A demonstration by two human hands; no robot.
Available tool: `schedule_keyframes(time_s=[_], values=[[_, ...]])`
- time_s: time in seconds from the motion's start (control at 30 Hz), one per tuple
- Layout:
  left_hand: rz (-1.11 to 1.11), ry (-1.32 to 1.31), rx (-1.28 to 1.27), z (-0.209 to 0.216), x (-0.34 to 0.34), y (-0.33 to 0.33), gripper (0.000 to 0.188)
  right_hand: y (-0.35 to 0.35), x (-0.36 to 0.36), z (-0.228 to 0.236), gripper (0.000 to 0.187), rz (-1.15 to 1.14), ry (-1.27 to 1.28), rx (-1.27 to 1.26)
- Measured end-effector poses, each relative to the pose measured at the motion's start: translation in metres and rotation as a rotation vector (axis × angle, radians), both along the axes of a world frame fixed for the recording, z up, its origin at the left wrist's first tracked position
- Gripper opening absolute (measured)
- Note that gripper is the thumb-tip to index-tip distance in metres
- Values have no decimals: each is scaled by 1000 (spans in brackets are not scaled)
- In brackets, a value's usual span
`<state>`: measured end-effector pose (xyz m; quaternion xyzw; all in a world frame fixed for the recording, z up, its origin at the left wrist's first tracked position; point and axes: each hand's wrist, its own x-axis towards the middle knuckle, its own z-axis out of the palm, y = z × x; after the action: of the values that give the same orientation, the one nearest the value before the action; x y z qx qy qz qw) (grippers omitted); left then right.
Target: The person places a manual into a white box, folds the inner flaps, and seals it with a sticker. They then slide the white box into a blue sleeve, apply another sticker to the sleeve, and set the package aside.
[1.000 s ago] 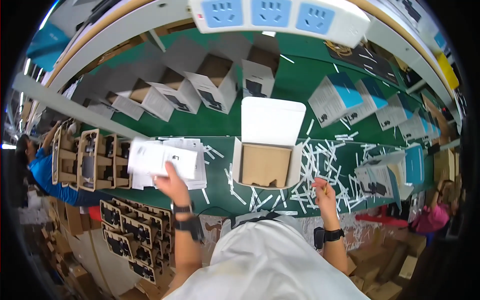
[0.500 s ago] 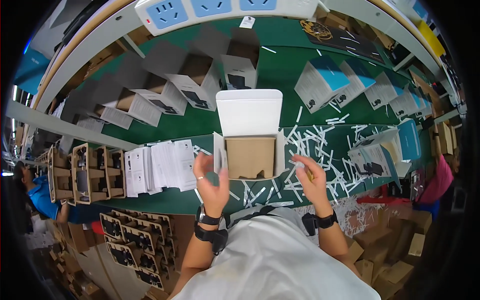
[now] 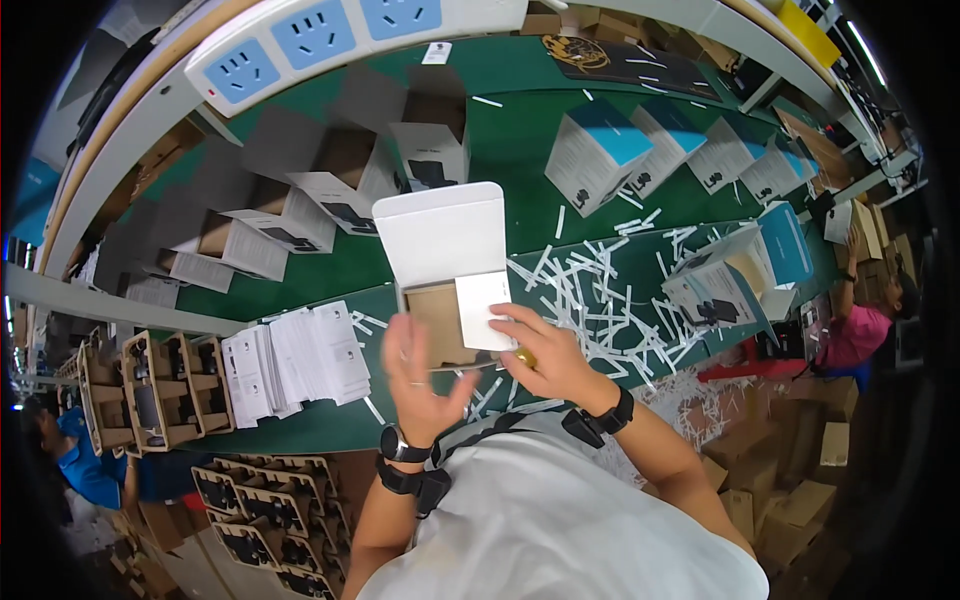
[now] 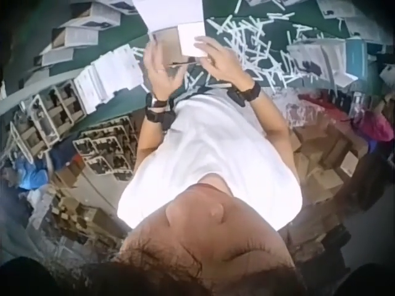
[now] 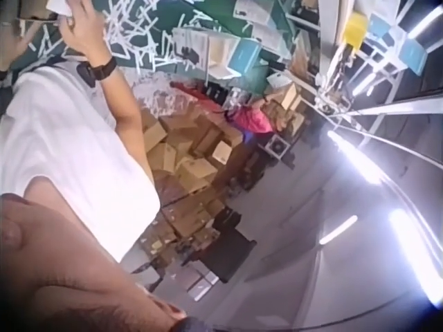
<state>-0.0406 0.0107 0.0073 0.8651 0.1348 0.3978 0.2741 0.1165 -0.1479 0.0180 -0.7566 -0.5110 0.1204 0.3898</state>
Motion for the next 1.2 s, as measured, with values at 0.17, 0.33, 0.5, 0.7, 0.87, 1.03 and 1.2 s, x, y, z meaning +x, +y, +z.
schedule_keyframes(time_s=[0.17,0.33,0.5,0.7,0.87,1.03,1.2], values=[[-242,435,289,-14,12,-2,71,11,25,-8,16,-92,81,148],[-183,398,238,-14,16,-6,60,27,44,-14,10,-366,-153,82],[-179,401,235,-11,18,-8,59,32,39,-13,11,-370,-126,69],[-180,401,228,-15,16,-7,63,54,28,7,14,-405,-107,181],[-186,395,228,-15,15,-8,63,37,46,-14,14,-420,-231,107],[-184,399,222,-14,16,-7,62,38,45,-16,14,-441,-218,130],[-188,403,224,-15,18,-8,63,36,47,-16,14,-436,-215,123]])
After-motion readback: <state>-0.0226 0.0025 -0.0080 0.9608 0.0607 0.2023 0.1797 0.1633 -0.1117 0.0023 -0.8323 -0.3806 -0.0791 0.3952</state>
